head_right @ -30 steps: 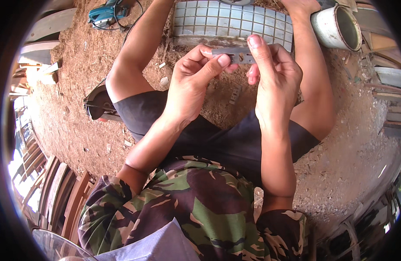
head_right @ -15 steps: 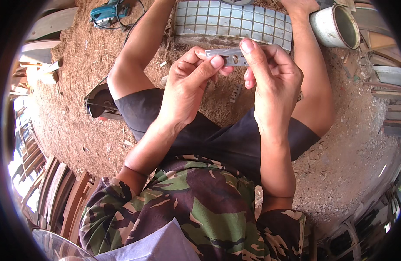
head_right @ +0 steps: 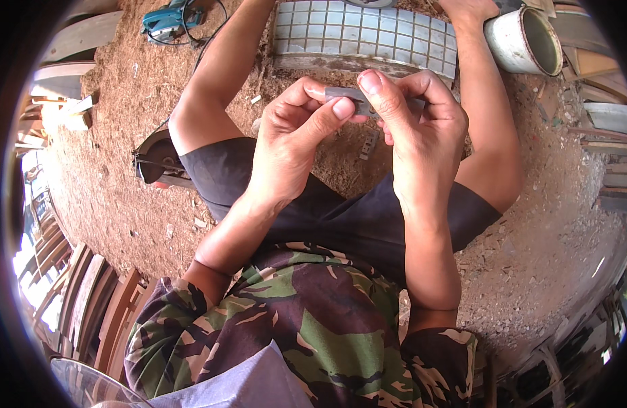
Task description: The person uses a bench grinder to sharpen a small metal component, turning it over several times to sharpen different edges and holding it up to check the progress.
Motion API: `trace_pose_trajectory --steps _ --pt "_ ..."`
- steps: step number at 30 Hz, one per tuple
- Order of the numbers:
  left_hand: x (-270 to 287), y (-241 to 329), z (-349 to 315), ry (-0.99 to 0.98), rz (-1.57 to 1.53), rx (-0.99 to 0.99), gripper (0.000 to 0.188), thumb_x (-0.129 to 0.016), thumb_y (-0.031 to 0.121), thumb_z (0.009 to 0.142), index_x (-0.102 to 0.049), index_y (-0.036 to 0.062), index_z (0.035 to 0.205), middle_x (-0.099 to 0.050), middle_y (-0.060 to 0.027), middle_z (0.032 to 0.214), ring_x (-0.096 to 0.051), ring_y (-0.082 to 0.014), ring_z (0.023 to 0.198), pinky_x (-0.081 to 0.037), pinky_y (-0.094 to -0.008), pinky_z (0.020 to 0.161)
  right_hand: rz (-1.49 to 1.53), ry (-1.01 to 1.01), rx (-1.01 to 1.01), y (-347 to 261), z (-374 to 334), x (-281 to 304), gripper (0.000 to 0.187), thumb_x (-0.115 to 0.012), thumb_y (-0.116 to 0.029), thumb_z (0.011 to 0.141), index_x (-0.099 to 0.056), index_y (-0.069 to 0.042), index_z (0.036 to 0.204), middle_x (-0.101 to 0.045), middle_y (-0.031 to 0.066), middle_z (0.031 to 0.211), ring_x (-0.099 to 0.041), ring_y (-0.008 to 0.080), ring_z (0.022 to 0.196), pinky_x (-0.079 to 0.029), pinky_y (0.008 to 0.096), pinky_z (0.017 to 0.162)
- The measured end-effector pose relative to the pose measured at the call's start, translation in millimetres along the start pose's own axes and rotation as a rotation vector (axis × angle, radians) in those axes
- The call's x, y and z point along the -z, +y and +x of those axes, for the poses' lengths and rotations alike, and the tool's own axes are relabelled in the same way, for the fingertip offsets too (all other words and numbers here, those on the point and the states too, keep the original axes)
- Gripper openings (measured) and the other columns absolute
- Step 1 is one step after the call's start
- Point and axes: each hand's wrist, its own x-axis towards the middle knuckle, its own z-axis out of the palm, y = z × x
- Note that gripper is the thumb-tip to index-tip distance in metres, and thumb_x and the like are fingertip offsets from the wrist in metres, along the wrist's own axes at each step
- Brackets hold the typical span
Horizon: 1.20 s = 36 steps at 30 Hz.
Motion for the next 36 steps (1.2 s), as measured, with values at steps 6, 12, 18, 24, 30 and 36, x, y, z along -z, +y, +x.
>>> trace_pose_trajectory --steps 6,12,18,24,30,36 --pt "-1.4 2.4 -1.0 0.01 -0.027 0.009 0.007 -0.071 0.008 0.101 -0.065 0.0066 0.105 -0.076 -0.0071 0.108 -0.074 -0.0142 0.099 -0.054 -0.0264 0.087 0.041 0.007 0.015 -1.6 -1.4 -3.1 0.024 -0.083 -0.018 0.093 -0.065 -0.006 0.082 -0.06 -0.0045 0.071 -0.045 0.0001 0.058 -0.035 0.0179 0.054" --pt "-0.8 1.6 0.0 0.01 -0.036 -0.017 0.007 -0.071 0.01 0.102 -0.065 0.0076 0.105 -0.076 -0.006 0.106 -0.073 -0.0127 0.097 -0.049 -0.0246 0.082 0.035 -0.022 0.03 -1.8 -3.0 -2.5 0.019 -0.08 -0.013 0.095 -0.065 -0.006 0.085 -0.062 -0.0031 0.076 -0.044 0.0007 0.058 -0.036 0.0176 0.055" --pt "-2.1 5.3 -0.1 0.018 -0.077 -0.018 0.005 -0.07 0.01 0.102 -0.066 0.0075 0.104 -0.075 -0.0041 0.102 -0.072 -0.012 0.096 -0.048 -0.0242 0.081 0.201 0.026 -0.006 -4.0 -3.5 -5.8 0.023 -0.077 -0.02 0.099 -0.066 -0.005 0.084 -0.06 -0.0037 0.071 -0.048 0.0018 0.058 -0.038 0.0183 0.053" --pt "-0.5 5.6 0.7 0.034 -0.071 -0.02 0.005 -0.069 0.012 0.103 -0.067 0.0073 0.103 -0.074 -0.0036 0.101 -0.071 -0.0111 0.094 -0.047 -0.0243 0.08 0.149 0.015 -0.011 -7.8 -6.4 -6.0 0.023 -0.075 -0.02 0.1 -0.066 -0.005 0.085 -0.061 -0.0029 0.073 -0.052 0.0026 0.059 -0.04 0.0181 0.054" --pt "0.5 7.1 2.0 0.022 -0.068 -0.007 0.006 -0.068 0.012 0.103 -0.068 0.0064 0.106 -0.074 -0.0037 0.103 -0.07 -0.0108 0.094 -0.046 -0.0243 0.079 0.099 -0.042 0.032 -6.1 -8.4 -1.3 0.016 -0.071 -0.018 0.103 -0.066 -0.005 0.094 -0.064 -0.0003 0.084 -0.053 0.0038 0.062 -0.041 0.019 0.054" --pt "2.0 7.6 2.3 0.012 -0.074 -0.002 0.008 -0.067 0.013 0.104 -0.069 0.006 0.108 -0.074 -0.0048 0.106 -0.069 -0.0107 0.094 -0.047 -0.0247 0.08 0.083 -0.054 0.06 -7.0 -8.7 -2.0 0.016 -0.071 -0.017 0.102 -0.066 -0.004 0.093 -0.065 0.0 0.083 -0.053 0.0037 0.062 -0.042 0.0188 0.054"
